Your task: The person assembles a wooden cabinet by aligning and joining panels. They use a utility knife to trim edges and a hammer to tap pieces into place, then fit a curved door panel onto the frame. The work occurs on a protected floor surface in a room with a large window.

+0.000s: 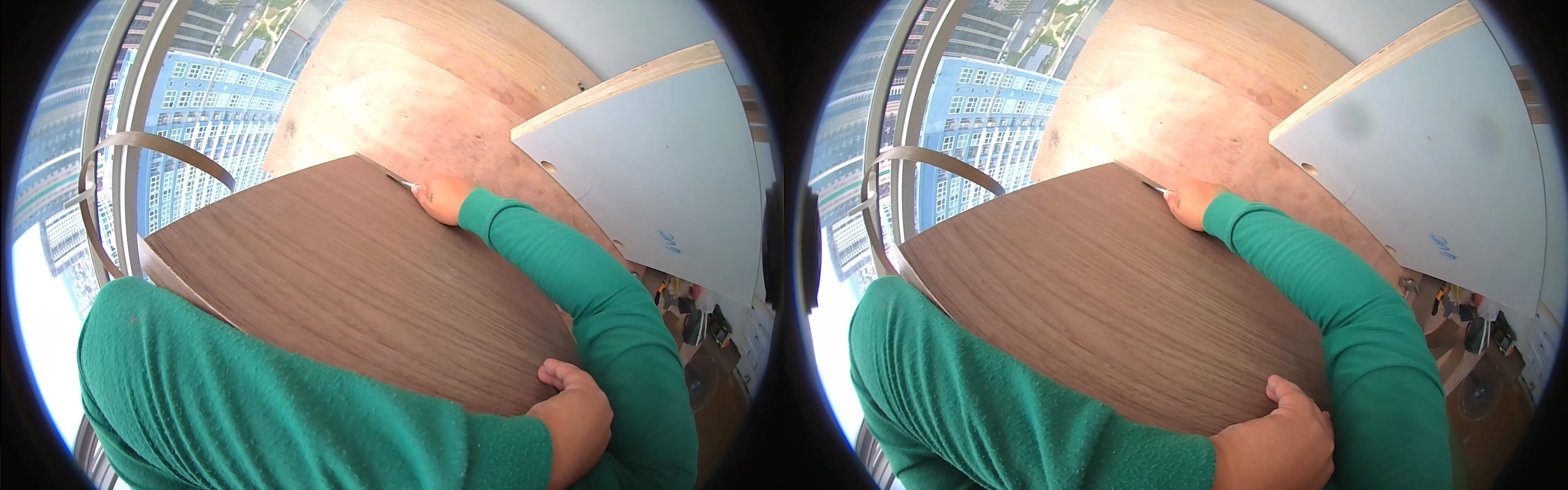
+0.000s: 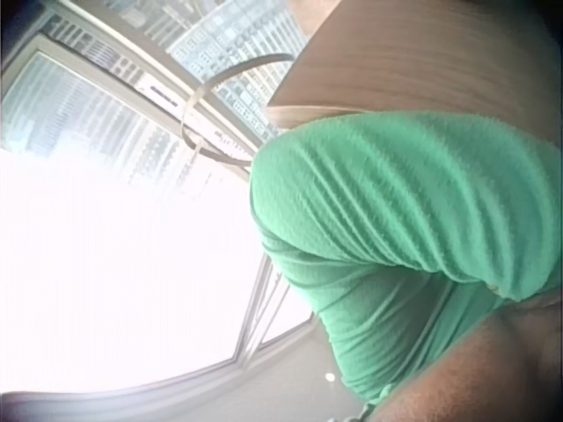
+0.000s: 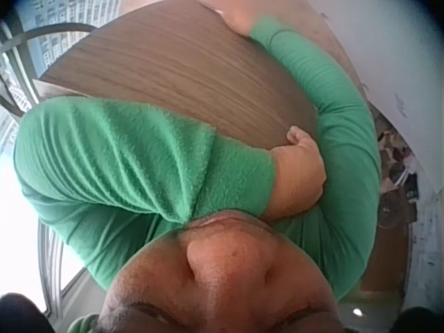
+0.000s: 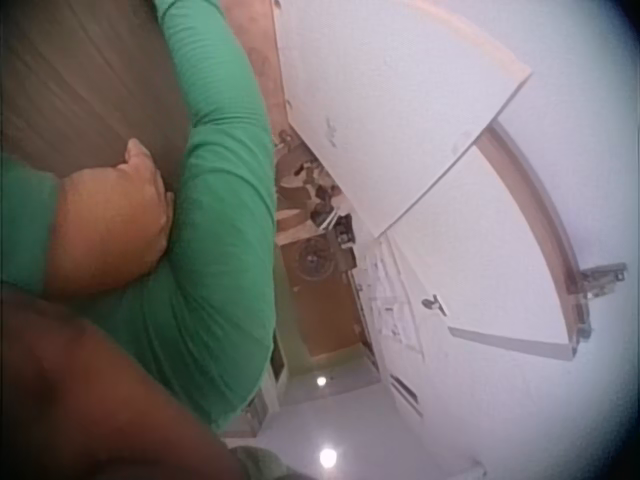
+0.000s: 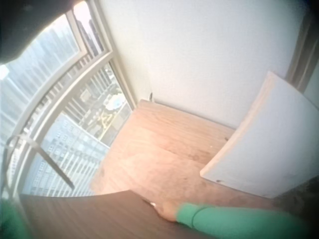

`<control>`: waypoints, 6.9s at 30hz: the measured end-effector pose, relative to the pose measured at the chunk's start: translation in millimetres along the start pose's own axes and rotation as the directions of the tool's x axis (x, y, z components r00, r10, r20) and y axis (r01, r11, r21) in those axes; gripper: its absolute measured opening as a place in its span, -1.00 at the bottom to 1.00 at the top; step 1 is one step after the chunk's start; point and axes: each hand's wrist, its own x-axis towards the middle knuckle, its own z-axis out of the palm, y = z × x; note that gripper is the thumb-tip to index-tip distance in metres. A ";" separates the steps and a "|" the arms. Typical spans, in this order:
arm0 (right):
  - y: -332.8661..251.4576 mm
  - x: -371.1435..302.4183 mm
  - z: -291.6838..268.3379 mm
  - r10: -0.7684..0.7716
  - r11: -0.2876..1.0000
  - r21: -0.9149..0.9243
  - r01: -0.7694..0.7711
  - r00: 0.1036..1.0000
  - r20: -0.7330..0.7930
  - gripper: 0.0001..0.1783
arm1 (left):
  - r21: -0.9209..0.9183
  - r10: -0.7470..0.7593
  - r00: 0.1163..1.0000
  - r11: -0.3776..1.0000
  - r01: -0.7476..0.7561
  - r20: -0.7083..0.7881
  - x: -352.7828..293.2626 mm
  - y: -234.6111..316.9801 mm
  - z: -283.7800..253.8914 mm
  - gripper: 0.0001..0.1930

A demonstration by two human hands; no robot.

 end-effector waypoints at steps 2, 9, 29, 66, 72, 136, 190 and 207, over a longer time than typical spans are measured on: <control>10.7 -9.5 -0.1 0.006 1.000 -0.005 -0.006 0.999 -0.038 -0.37 | 0.010 -0.005 1.000 1.000 0.005 -0.007 4.9 -0.4 -9.8 -0.28; 34.8 -37.9 6.1 0.018 0.999 0.040 -0.018 1.000 -0.007 -0.38 | 0.030 0.056 0.946 0.998 -0.049 -0.319 -24.1 -5.6 29.0 -0.29; 84.3 -112.2 20.3 0.156 0.988 0.015 -0.157 0.987 0.037 -0.42 | -0.115 0.048 0.844 0.985 -0.129 -0.535 -27.3 -7.5 45.6 -0.25; 14.7 -3.9 10.1 -0.002 0.990 0.143 0.011 0.998 -0.063 -0.39 | -0.029 0.132 0.851 0.985 -0.170 -0.509 -17.9 -7.1 57.3 -0.37; 12.2 -8.2 10.2 0.002 0.990 0.140 0.014 0.993 -0.115 -0.39 | -0.016 0.150 0.851 0.983 -0.183 -0.504 -22.6 -8.3 60.1 -0.37; -8.9 49.0 10.8 -0.189 0.955 0.183 0.233 0.955 -0.230 -0.59 | -0.061 -0.048 0.987 0.997 0.039 -0.150 6.5 -9.0 10.6 -0.24; 13.1 -4.5 4.1 -0.125 0.959 0.237 0.159 0.980 -0.152 -0.63 | -0.026 -0.009 1.000 1.000 0.009 0.005 -17.5 -8.7 6.5 -0.33; 51.5 -54.4 19.8 -0.066 0.982 0.169 0.082 0.993 -0.101 -0.63 | -0.060 0.077 0.831 0.989 -0.132 -0.551 -27.9 -6.5 54.1 -0.37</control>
